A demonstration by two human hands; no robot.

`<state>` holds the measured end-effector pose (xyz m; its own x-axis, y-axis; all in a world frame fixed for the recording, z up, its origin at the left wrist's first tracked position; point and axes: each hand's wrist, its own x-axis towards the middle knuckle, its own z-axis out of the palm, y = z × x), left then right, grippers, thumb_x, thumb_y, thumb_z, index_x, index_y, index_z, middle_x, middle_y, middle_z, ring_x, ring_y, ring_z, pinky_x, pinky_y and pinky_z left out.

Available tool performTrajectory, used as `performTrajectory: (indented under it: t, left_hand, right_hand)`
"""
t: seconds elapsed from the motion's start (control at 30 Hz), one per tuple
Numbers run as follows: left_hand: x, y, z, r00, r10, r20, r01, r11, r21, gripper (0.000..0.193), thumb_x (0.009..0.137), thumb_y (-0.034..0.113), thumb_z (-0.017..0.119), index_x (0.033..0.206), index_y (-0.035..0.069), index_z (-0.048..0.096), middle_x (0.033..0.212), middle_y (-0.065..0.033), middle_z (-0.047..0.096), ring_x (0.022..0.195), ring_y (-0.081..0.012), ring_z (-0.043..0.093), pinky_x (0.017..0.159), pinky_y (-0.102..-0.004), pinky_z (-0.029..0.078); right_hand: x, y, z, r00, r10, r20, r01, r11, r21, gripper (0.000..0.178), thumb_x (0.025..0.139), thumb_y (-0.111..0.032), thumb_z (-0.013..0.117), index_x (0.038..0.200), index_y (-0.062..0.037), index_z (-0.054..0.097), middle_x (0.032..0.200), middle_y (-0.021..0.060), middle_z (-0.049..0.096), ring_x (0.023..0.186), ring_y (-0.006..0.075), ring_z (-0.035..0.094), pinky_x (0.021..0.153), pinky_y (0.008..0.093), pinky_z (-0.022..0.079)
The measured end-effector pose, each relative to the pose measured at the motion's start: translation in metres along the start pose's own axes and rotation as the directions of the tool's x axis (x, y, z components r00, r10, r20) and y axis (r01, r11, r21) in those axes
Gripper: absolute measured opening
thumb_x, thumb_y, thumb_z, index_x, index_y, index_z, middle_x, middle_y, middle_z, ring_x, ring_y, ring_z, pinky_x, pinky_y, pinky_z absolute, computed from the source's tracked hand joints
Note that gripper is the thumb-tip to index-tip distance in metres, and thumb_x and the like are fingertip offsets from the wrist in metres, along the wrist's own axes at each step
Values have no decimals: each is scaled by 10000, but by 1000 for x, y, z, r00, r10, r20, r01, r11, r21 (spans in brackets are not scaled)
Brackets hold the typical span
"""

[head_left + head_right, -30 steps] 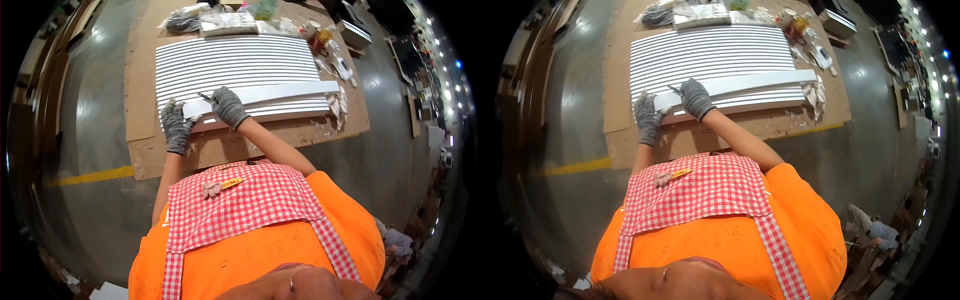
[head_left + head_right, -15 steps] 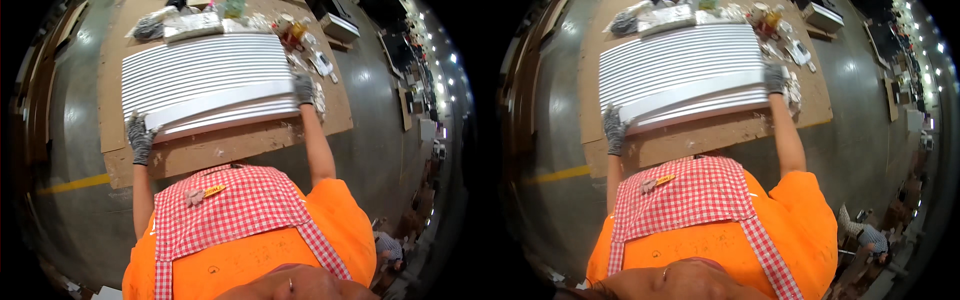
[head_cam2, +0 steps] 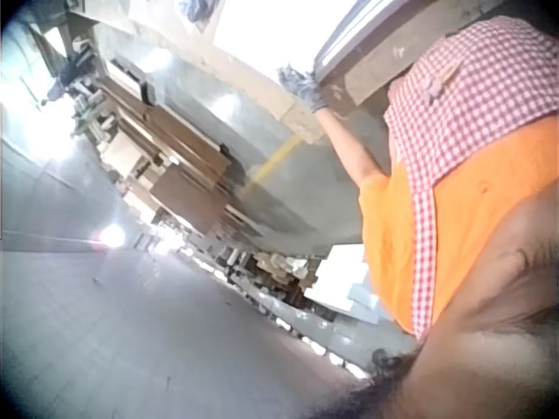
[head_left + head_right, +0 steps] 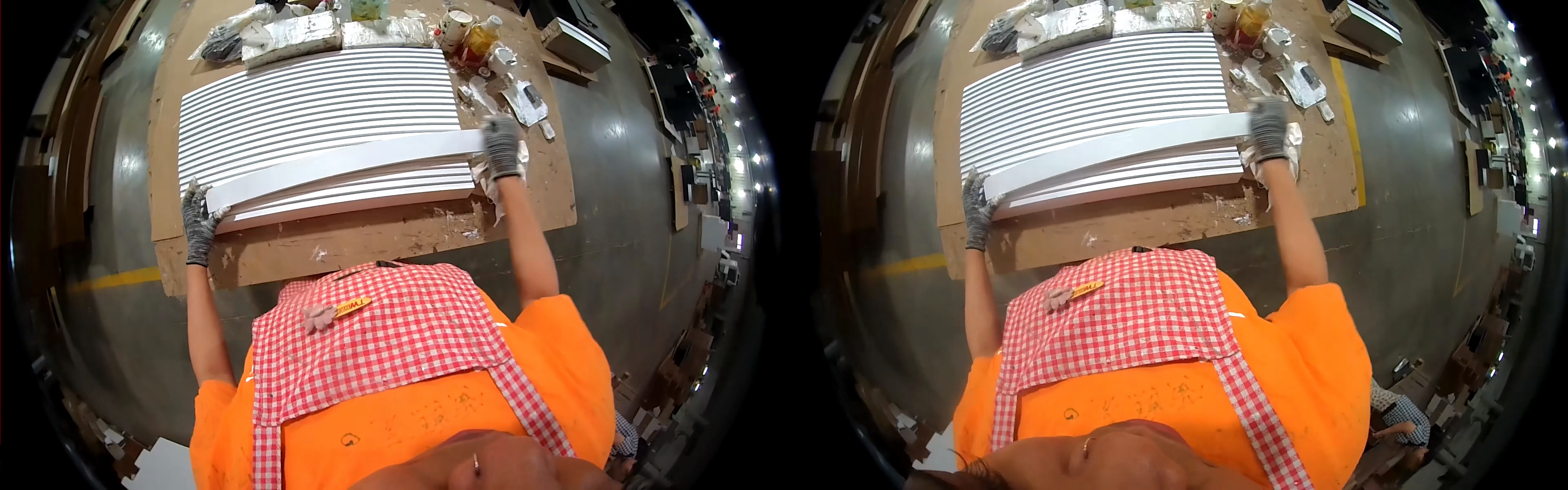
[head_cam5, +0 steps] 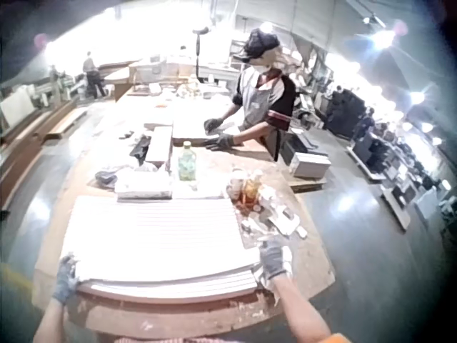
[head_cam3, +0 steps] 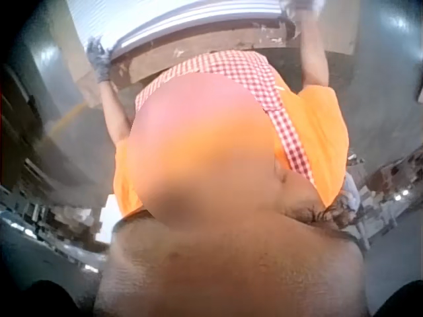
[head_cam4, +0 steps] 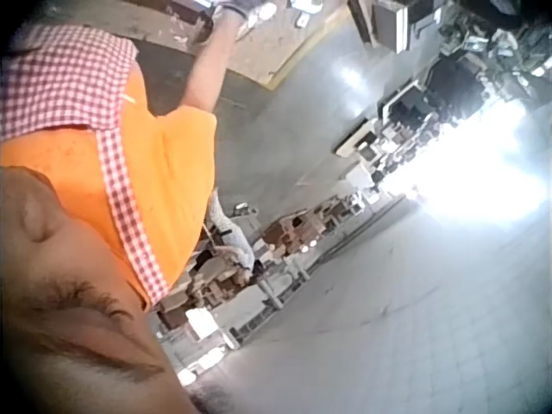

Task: The person assembles a white slatted panel by repeatedly picking up thin white strips and placing them into the grooves of a larger panel on a workbench. The person uses a cloth to wipe the surface of the panel and strips during the process. Another person is visible in the background sweeping the floor.

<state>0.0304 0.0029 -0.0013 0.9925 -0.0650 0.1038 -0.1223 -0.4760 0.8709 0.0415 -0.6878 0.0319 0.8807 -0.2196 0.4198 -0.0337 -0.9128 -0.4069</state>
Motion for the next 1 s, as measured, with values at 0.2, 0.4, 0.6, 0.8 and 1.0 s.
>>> performTrajectory:
  t: [0.2,0.4,0.6,0.8,1.0]
  left_hand:
    - [-1,7,-3,994,112,-19,-106,973,206,620,600,153,861,1147,59,584,1355,-113,433,1227,-235,437,1016,-364,419]
    - [-10,30,8,953,301,-32,-166,607,778,791,640,272,846,1302,55,472,1408,-151,380,1282,-283,392,1058,-444,349]
    - [-44,105,78,923,358,-139,-225,797,560,404,842,254,627,1229,148,588,1365,-69,496,1291,-254,421,1122,-472,204]
    - [-51,109,117,930,311,-197,-143,797,587,336,888,233,543,1206,161,628,1321,-78,526,1259,-275,438,1095,-450,233]
    - [-49,103,124,935,270,-230,-74,781,620,340,879,239,565,1212,227,631,1324,-51,518,1246,-252,432,1097,-450,231]
  right_hand:
    - [-19,32,3,990,-131,58,142,942,-305,139,807,-106,518,811,-44,642,792,180,610,804,352,571,737,429,450]
    - [22,45,-40,867,290,405,-451,801,392,211,861,-140,646,1015,5,644,878,74,653,839,151,618,783,285,491]
    - [29,-131,14,657,-402,638,-298,638,710,298,915,-146,560,1210,-109,588,1152,50,616,969,162,567,856,305,475]
    - [23,-168,30,587,-520,621,178,831,527,246,859,-96,628,1102,-102,668,820,104,587,770,231,563,736,373,475]
    - [21,-188,51,584,-614,531,381,785,488,227,832,-81,637,1052,-106,687,810,105,554,744,256,522,705,382,450]
